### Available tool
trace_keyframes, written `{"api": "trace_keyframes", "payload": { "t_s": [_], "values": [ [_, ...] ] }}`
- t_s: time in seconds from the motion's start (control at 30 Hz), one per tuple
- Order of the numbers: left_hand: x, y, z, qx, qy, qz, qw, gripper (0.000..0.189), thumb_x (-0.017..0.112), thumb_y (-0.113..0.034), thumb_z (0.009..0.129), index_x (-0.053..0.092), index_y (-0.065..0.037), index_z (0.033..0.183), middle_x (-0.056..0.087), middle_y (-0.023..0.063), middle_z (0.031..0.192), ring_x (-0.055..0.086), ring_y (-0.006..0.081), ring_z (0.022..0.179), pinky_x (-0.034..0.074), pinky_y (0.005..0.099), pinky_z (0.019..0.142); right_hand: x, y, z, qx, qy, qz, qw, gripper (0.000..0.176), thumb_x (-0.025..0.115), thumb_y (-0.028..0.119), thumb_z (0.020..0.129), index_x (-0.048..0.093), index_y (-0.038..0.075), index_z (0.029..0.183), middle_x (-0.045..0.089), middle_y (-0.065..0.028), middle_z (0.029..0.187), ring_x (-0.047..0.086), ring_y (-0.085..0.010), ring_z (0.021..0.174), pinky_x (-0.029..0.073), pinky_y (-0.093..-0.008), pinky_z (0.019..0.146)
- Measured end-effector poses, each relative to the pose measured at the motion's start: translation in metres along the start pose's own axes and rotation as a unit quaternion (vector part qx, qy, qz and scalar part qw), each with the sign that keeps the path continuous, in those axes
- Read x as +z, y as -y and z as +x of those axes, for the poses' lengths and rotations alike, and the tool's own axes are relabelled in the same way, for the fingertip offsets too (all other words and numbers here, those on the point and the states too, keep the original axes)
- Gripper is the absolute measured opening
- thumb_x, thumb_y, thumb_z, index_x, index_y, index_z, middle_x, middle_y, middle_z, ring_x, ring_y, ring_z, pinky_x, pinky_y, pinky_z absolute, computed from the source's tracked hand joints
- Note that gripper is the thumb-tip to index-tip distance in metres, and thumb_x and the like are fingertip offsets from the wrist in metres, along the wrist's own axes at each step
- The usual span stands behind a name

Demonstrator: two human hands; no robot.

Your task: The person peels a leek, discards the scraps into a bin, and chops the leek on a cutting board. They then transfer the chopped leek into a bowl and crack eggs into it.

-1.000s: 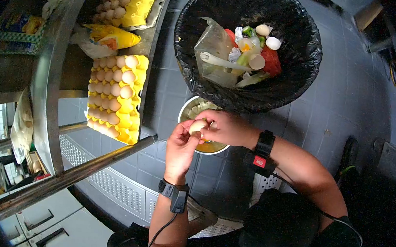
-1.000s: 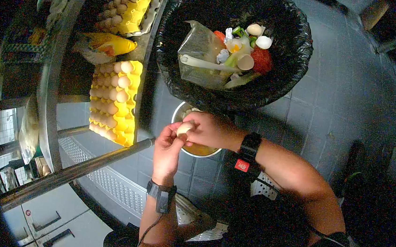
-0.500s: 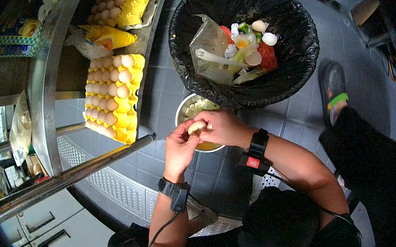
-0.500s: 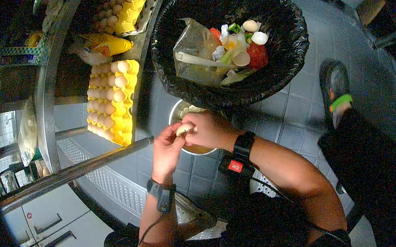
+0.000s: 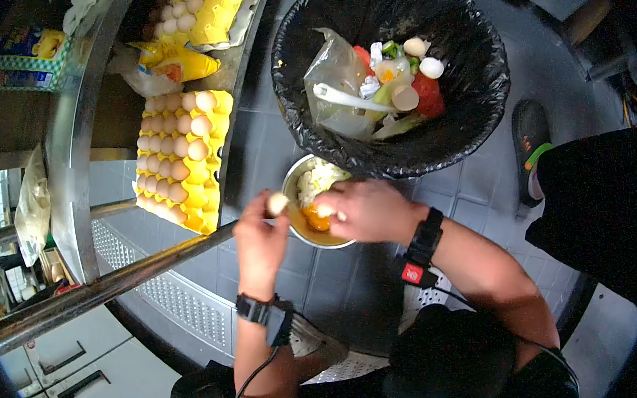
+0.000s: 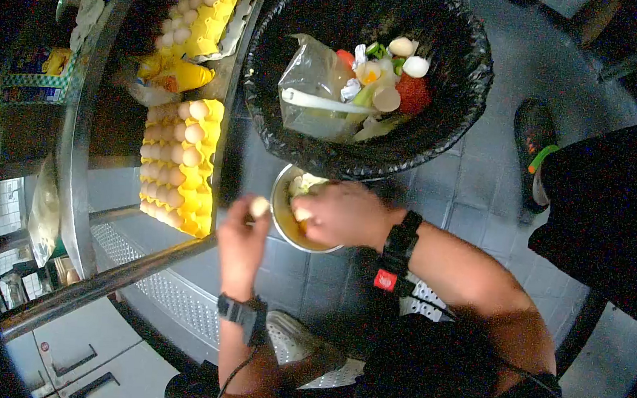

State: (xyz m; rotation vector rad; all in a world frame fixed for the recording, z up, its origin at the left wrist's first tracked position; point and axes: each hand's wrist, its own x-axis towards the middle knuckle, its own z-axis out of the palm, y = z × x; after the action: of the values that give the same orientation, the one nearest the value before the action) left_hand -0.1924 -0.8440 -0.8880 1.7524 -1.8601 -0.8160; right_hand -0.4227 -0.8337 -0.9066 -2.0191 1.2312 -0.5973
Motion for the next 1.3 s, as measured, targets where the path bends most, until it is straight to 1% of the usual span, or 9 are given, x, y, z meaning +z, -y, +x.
{"api": "trace_keyframes", "payload": {
  "t_s": [0.2,0.37,0.43,0.57,0.73,0.8,0.9,1.13,1.3],
  "values": [
    [-0.036,-0.113,0.019,0.032,-0.095,-0.438,0.893,0.035,0.063,0.005,0.097,0.051,-0.001,0.129,0.068,0.0108,0.117,0.065,0.0156,0.103,0.053,0.0306,0.094,-0.11,0.057,-0.002,-0.143,-0.178,0.123,0.966,0.038,0.071,0.004,0.076,0.07,0.009,0.114,0.073,-0.0125,0.099,0.072,-0.0332,0.085,0.06,-0.0415,0.076],
    [-0.002,-0.173,0.066,0.092,-0.024,-0.468,0.879,0.037,0.075,-0.004,0.093,0.055,0.0,0.125,0.071,0.0106,0.111,0.068,0.0136,0.097,0.052,0.0265,0.077,-0.184,0.054,-0.011,0.077,-0.298,0.02,0.951,0.038,0.067,-0.001,0.079,0.071,0.004,0.116,0.075,-0.0142,0.1,0.074,-0.0253,0.092,0.056,-0.0326,0.085],
    [0.002,-0.185,0.077,0.12,-0.012,-0.207,0.971,0.033,0.075,-0.022,0.095,0.063,0.002,0.116,0.07,0.0176,0.111,0.068,0.0275,0.102,0.053,0.0369,0.086,-0.189,0.036,0.002,0.107,-0.294,-0.074,0.947,0.039,0.07,0.001,0.081,0.07,0.005,0.121,0.074,-0.0153,0.11,0.073,-0.0267,0.101,0.055,-0.0327,0.09],
    [-0.014,-0.143,0.089,0.189,-0.083,-0.198,0.958,0.034,0.073,-0.02,0.095,0.067,0.003,0.119,0.068,0.0199,0.113,0.067,0.032,0.101,0.053,0.0398,0.089,-0.181,0.024,0.009,0.086,-0.339,-0.23,0.908,0.042,0.074,0.003,0.083,0.068,0.004,0.124,0.071,-0.017,0.122,0.07,-0.0288,0.111,0.053,-0.0341,0.095],
    [-0.068,0.017,0.12,0.047,-0.206,0.059,0.976,0.037,0.074,-0.014,0.089,0.067,0.002,0.121,0.066,0.0207,0.116,0.064,0.037,0.107,0.053,0.0424,0.094,-0.166,0.048,-0.029,0.04,-0.207,0.462,0.861,0.036,0.073,0.033,0.094,0.069,0.001,0.11,0.073,-0.0116,0.099,0.067,-0.0104,0.071,0.052,-0.0248,0.063],
    [-0.075,0.062,0.129,0.076,-0.202,0.164,0.962,0.039,0.075,-0.014,0.087,0.068,0.001,0.122,0.066,0.0211,0.116,0.063,0.0386,0.108,0.053,0.0442,0.094,-0.144,0.051,-0.021,-0.019,-0.002,0.496,0.868,0.03,0.073,0.029,0.097,0.072,0.001,0.106,0.073,-0.0106,0.097,0.07,-0.0143,0.079,0.055,-0.0281,0.069],
    [-0.072,0.073,0.14,0.133,-0.16,0.26,0.943,0.029,0.073,-0.013,0.089,0.068,0.0,0.114,0.067,0.0245,0.11,0.065,0.0441,0.095,0.055,0.0465,0.086,-0.092,0.061,-0.006,0.173,0.217,0.521,0.807,0.036,0.065,0.041,0.102,0.072,0.006,0.105,0.07,-0.001,0.094,0.064,-0.008,0.084,0.05,-0.0247,0.071],
    [-0.078,0.069,0.149,0.049,-0.123,0.2,0.971,0.032,0.077,-0.012,0.084,0.067,0.002,0.11,0.067,0.0228,0.105,0.065,0.0403,0.097,0.055,0.0451,0.087,0.035,0.006,-0.017,0.308,0.141,0.684,0.646,0.033,0.054,0.025,0.101,0.062,0.004,0.126,0.064,-0.0092,0.118,0.067,-0.0191,0.098,0.056,-0.0344,0.086],
    [-0.075,0.04,0.104,-0.06,-0.143,-0.311,0.938,0.043,0.067,-0.009,0.095,0.056,0.004,0.136,0.067,0.0092,0.118,0.065,0.0182,0.096,0.055,0.0316,0.083,0.042,-0.003,-0.001,0.343,0.011,0.735,0.585,0.036,0.05,0.021,0.106,0.056,0.0,0.135,0.064,-0.0148,0.13,0.069,-0.03,0.11,0.058,-0.0389,0.096]
  ]
}}
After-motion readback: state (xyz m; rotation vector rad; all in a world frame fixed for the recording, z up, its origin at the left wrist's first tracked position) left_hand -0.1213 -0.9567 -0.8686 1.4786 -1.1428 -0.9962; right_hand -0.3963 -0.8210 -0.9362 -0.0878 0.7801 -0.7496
